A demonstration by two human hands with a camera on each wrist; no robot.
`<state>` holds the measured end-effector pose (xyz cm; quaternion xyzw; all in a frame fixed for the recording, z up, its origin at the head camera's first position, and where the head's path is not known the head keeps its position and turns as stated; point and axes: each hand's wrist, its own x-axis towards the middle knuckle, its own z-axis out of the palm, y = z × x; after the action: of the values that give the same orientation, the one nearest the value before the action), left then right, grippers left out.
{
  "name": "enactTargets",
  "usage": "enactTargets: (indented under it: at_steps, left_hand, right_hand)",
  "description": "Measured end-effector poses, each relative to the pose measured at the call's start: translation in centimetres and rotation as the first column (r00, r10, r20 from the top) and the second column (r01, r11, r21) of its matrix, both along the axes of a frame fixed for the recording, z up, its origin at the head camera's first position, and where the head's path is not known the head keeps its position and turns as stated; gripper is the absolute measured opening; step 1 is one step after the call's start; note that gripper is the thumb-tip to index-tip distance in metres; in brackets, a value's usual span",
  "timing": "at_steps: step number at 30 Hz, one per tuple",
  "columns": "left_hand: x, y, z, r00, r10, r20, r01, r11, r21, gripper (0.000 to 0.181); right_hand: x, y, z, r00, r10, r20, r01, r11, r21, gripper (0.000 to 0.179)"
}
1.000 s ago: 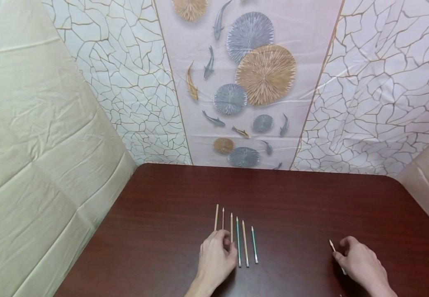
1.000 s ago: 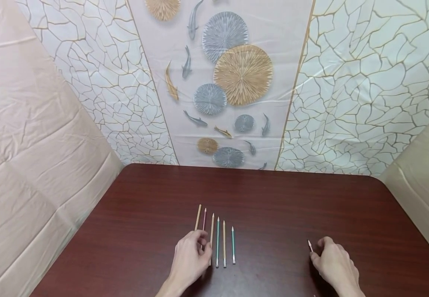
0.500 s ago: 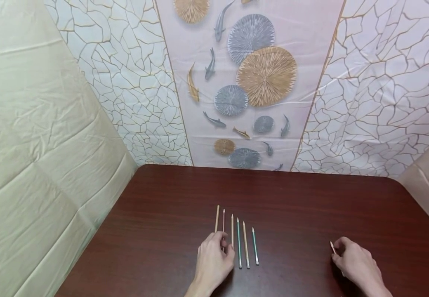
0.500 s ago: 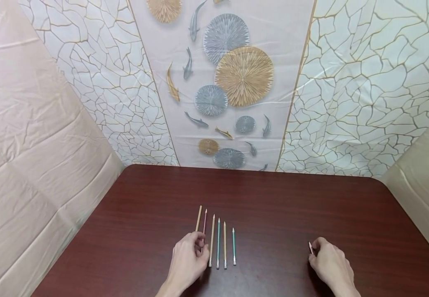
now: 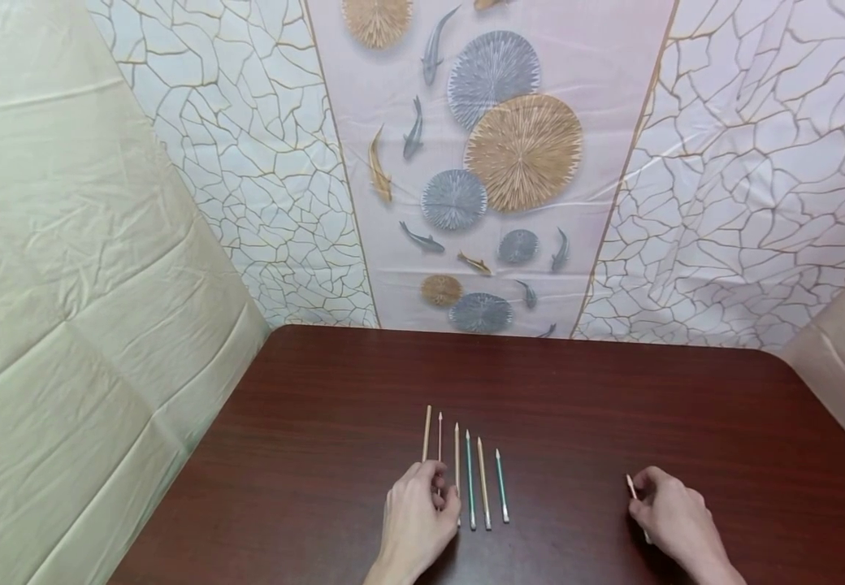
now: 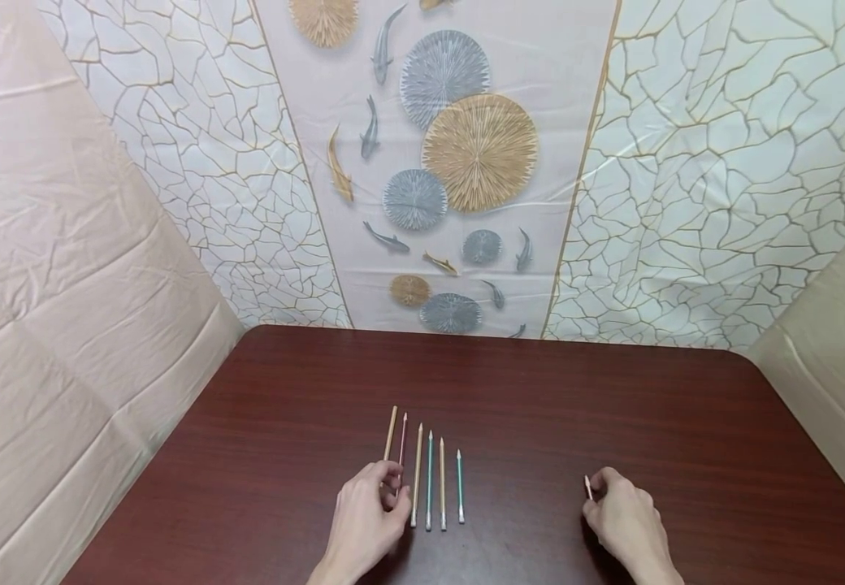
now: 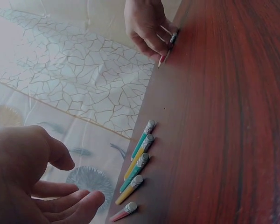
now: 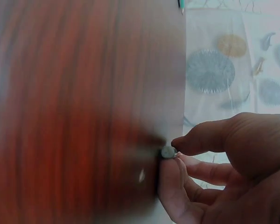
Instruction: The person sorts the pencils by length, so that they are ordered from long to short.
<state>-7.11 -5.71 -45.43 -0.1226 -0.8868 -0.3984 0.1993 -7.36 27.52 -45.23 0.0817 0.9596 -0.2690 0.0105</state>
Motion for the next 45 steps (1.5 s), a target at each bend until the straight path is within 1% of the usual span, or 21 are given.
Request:
enactTargets:
  at_steps: [7,10,14,21,28,33,40,45]
  left_hand:
    - [0.0,-0.2,0.0,1.000,-0.008,0.011,0.008,1.000,0.005,0.017]
    - [0.0,-0.2,0.0,1.000,-0.011,0.010,0.011,1.000,0.010,0.017]
    - [0.0,-0.2,0.1,1.000,-0.010,-0.005,0.010,1.000,0.015,0.017]
    - [0.0,-0.2,0.0,0.999,0.009,-0.054,-0.009,1.000,0.011,0.018]
    - [0.0,-0.3,0.0,0.998,0.015,-0.055,-0.015,1.000,0.003,0.019]
    - [0.1,-0.3,-0.1,0.997,0.012,-0.070,-0.012,1.000,0.000,0.019]
    - [0.2,-0.2,-0.1,0.996,0.011,-0.087,-0.011,1.000,-0.002,0.020]
    - [0.2,-0.2,-0.1,0.995,0.008,-0.095,-0.007,1.000,0.003,0.020]
  right_hand:
    - [0.1,-1.9,0.0,0.995,0.019,-0.101,-0.023,0.999,-0.032,0.019]
    - [0.1,-2.6,0.0,0.993,0.027,-0.117,-0.033,0.998,-0.048,0.019]
    - [0.1,-3.4,0.2,0.993,0.026,-0.111,-0.035,0.997,-0.076,0.020]
    - [0.0,-4.9,0.5,0.993,0.028,-0.113,-0.042,0.991,-0.126,0.021]
    - [-0.2,-6.0,0.6,0.994,0.033,-0.106,-0.049,0.988,-0.148,0.023]
    - [-0.4,-6.7,0.5,0.992,0.045,-0.120,-0.063,0.986,-0.154,0.022]
    - [-0.5,-8.0,0.3,0.992,0.050,-0.117,-0.075,0.973,-0.218,0.022]
    - [-0.6,-8.6,0.1,0.989,0.062,-0.135,-0.091,0.970,-0.226,0.021]
